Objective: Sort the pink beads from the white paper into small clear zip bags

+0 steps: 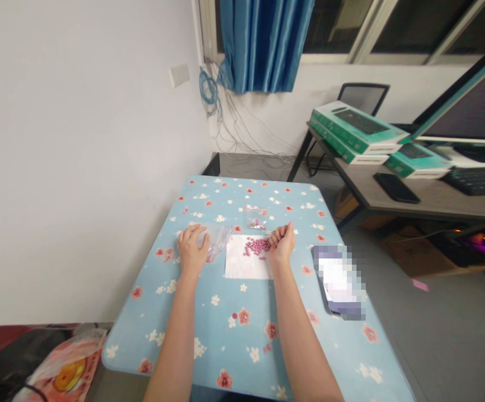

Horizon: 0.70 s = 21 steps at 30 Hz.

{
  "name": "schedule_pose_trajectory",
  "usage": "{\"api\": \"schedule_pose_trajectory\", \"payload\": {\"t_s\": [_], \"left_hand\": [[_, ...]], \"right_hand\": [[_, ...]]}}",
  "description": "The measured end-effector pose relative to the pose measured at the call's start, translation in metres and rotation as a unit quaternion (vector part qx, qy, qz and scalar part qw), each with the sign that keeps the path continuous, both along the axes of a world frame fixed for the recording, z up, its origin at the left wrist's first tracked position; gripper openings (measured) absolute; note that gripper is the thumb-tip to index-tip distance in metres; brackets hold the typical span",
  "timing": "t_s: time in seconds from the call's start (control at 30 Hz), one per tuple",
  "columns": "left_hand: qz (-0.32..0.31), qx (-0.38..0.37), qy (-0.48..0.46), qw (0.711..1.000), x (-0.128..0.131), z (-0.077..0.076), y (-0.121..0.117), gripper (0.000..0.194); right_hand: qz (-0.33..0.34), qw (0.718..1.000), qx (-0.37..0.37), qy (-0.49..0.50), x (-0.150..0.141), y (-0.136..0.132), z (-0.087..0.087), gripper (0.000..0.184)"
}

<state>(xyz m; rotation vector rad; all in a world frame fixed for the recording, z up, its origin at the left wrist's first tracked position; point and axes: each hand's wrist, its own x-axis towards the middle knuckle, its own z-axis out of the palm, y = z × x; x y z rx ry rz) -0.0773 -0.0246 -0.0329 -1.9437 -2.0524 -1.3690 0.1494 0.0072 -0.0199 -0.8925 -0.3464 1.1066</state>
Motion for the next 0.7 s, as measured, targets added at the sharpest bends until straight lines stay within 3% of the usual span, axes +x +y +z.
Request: {"api": "schedule_pose_trajectory", "payload": {"t_s": [0.7], "left_hand": [[0.002, -0.001, -0.005, 1.0, 0.0, 0.001, -0.001, 0.018]], "right_hand": [[-0.058, 0.983, -0.003, -0.174, -0.01, 0.005, -0.016, 0.056]]}}
